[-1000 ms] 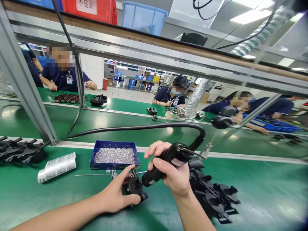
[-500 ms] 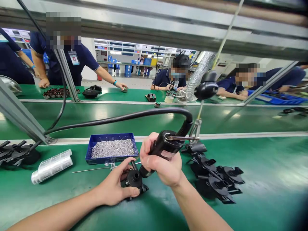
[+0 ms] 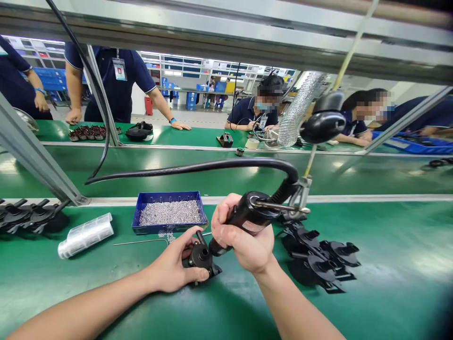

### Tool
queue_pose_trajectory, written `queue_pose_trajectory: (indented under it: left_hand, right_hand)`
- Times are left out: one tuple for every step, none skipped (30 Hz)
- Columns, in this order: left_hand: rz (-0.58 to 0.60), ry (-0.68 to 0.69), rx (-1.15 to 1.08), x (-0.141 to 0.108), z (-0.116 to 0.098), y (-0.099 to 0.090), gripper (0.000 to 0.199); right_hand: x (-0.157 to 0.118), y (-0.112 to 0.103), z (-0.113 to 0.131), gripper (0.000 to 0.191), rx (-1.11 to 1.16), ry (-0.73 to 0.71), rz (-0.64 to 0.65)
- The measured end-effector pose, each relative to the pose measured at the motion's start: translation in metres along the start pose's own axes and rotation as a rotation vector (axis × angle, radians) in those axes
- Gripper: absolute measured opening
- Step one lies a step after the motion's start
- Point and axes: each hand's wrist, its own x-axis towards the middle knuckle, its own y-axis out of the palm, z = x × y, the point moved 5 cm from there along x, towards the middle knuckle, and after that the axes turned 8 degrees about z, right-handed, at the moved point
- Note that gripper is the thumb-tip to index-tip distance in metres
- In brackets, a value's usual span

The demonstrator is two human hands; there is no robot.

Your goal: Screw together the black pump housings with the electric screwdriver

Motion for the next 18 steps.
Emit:
queue_pose_trajectory:
  left_hand:
    - [0.003,0.001,0.002,0.0,0.001,0.0,0.094]
    - [0.006,-0.001,0.004,0.0,0.002,-0.001,0.094]
    - [0.008,-0.007,0.004,0.0,0.002,-0.001,0.095]
    - [0.009,-0.011,0.006,0.0,0.002,-0.001,0.096]
    - [0.011,-0.013,0.009,0.0,0.001,-0.001,0.096]
    - [0.015,-0.011,0.013,0.0,0.0,-0.001,0.095]
    - [0.019,-0.006,0.019,0.0,-0.001,-0.001,0.094]
    - [0.02,0.002,0.028,0.001,-0.002,-0.001,0.093]
    - [0.02,0.008,0.038,0.001,-0.002,-0.002,0.092]
    - [0.02,0.012,0.049,0.002,-0.002,-0.002,0.092]
    - [0.021,0.017,0.06,0.002,-0.001,-0.003,0.092]
    - [0.022,0.025,0.072,0.003,0.0,-0.004,0.093]
    - [0.019,0.036,0.087,0.004,0.002,-0.006,0.093]
    - [0.012,0.048,0.103,0.004,0.003,-0.008,0.094]
    - [0.005,0.062,0.119,0.004,0.005,-0.011,0.096]
    - [-0.002,0.078,0.135,0.004,0.006,-0.012,0.098]
    - [-0.004,0.091,0.152,0.004,0.007,-0.014,0.099]
    - [-0.002,0.099,0.165,0.003,0.007,-0.014,0.098]
  right_hand:
    - [0.0,0.0,0.0,0.015,0.001,0.0,-0.003]
    - [0.0,-0.001,0.001,0.015,-0.003,-0.004,-0.005]
    - [0.001,-0.001,0.002,0.015,-0.009,-0.008,-0.008]
    - [0.001,-0.002,0.002,0.016,-0.013,-0.008,-0.014]
    - [0.002,-0.002,0.002,0.018,-0.013,-0.006,-0.013]
    - [0.003,-0.002,0.001,0.019,-0.011,-0.007,-0.005]
    - [0.003,-0.001,0.001,0.019,-0.008,-0.013,0.01]
    - [0.004,0.0,0.0,0.018,-0.009,-0.023,0.026]
    - [0.004,0.001,0.0,0.017,-0.02,-0.036,0.038]
    - [0.004,0.001,-0.001,0.016,-0.039,-0.051,0.044]
    - [0.004,0.001,0.0,0.015,-0.065,-0.063,0.043]
    - [0.004,0.001,0.001,0.015,-0.095,-0.074,0.036]
    - [0.003,0.001,0.002,0.014,-0.12,-0.089,0.031]
    - [0.002,0.001,0.005,0.014,-0.134,-0.107,0.033]
    - [0.0,0.001,0.008,0.014,-0.133,-0.122,0.047]
    - [-0.001,0.002,0.011,0.014,-0.117,-0.131,0.069]
    - [-0.003,0.003,0.013,0.013,-0.087,-0.129,0.097]
    - [-0.005,0.004,0.014,0.013,-0.047,-0.118,0.127]
